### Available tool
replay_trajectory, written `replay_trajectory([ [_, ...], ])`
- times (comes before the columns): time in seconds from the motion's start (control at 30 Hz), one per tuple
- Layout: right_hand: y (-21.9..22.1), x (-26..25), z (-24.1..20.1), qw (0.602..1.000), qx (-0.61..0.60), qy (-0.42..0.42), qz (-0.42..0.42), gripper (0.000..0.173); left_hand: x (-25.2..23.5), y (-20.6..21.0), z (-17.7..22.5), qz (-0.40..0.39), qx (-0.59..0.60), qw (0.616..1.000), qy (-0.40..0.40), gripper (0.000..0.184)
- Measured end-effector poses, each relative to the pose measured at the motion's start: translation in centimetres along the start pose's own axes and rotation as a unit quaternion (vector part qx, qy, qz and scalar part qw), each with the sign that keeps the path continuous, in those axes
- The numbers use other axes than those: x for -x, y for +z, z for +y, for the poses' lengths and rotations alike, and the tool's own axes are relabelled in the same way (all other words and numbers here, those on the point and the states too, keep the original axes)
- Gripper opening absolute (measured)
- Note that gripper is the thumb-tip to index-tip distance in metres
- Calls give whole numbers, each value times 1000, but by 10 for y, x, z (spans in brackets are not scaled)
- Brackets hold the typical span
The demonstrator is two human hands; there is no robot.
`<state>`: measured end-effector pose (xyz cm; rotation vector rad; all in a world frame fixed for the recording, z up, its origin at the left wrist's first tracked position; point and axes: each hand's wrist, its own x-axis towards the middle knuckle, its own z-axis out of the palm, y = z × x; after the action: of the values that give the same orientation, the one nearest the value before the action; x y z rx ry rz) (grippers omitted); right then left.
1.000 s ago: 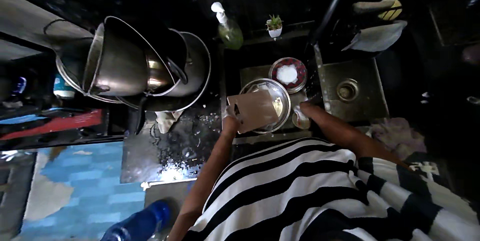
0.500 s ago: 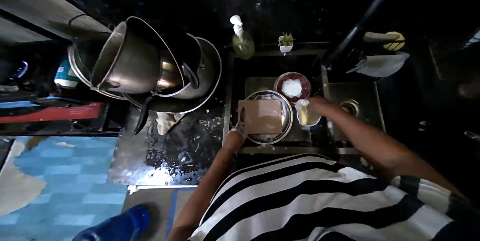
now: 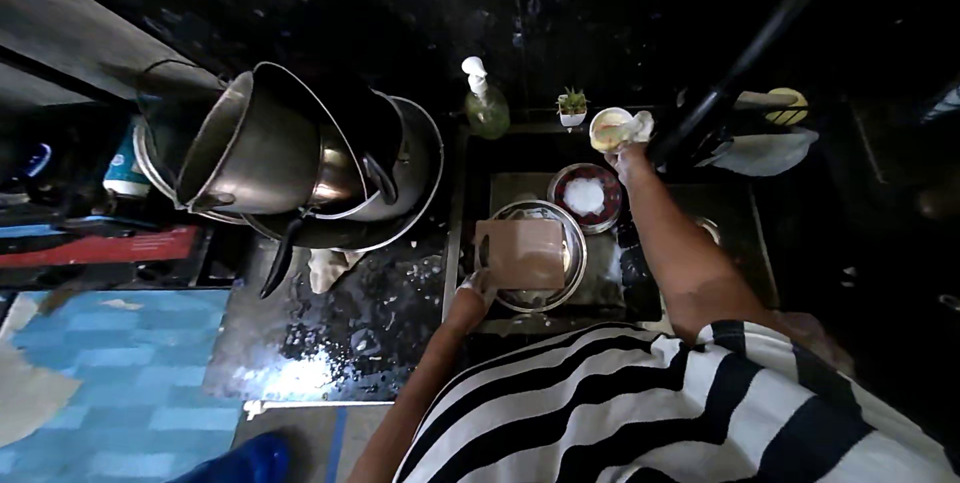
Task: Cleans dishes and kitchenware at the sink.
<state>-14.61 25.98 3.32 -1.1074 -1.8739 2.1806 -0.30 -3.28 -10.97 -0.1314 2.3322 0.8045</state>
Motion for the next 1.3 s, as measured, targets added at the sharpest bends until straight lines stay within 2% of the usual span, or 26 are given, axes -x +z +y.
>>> replay_trajectory([
  [0.1,11,-8,-9,993,-111,6,38,46,1,0,1,3,12,1000,10,51],
  [0.13,12,-11,-9,991,-123,16,51,45,1,0,1,1,17,1000,9,51],
  [0.2,2,-26,9,994,-103,36,22,47,2,1,3,-5,15,1000,1,51],
  [0.23,-11,-41,31,997,-72,14,-13,49,1,0,5,-8,13,1000,-4,52],
  [0.3,-41,-69,81,991,31,-130,-20,49,1,-2,5,-13,7,1000,3,51],
  [0.37,-72,-66,76,950,187,-246,41,55,2,-5,8,-16,15,1000,18,48],
  [0.43,-95,-50,41,893,319,-311,70,55,7,-9,20,-26,21,999,38,47],
  [0.5,-107,-61,18,860,406,-305,56,48,14,-16,48,-52,16,997,62,46],
  [0.57,-112,-65,7,825,510,-243,-17,49,20,-23,88,-88,-18,991,97,42],
  [0.63,-118,-62,10,800,558,-215,-58,42,19,-27,130,-118,-67,981,141,41],
  [0.7,-117,-40,15,805,559,-195,-40,36,11,-23,166,-119,-87,972,182,44],
  [0.8,-100,1,29,861,470,-191,-38,41,3,-12,218,-90,-71,955,273,40],
  [0.87,-88,4,52,919,325,-210,-78,33,-11,9,235,-25,-22,950,312,41],
  [0.93,-80,-3,67,968,129,-182,-114,31,-20,33,245,49,43,937,342,42],
  [1.0,-76,-5,68,984,-21,-133,-116,34,-21,56,251,65,163,920,350,46],
  [1.03,-75,-2,66,985,-50,-124,-113,36,-18,67,255,56,247,906,340,47],
  [1.1,-74,15,63,985,-23,-123,-120,42,-19,83,265,51,391,868,302,44],
  [1.2,-70,36,60,970,20,-168,-177,47,-34,69,273,29,495,822,278,39],
  [1.27,-69,34,62,958,53,-189,-207,47,-26,51,283,-24,547,809,213,41],
  [1.3,-70,26,61,960,65,-186,-201,43,-21,49,288,-45,567,803,176,37],
])
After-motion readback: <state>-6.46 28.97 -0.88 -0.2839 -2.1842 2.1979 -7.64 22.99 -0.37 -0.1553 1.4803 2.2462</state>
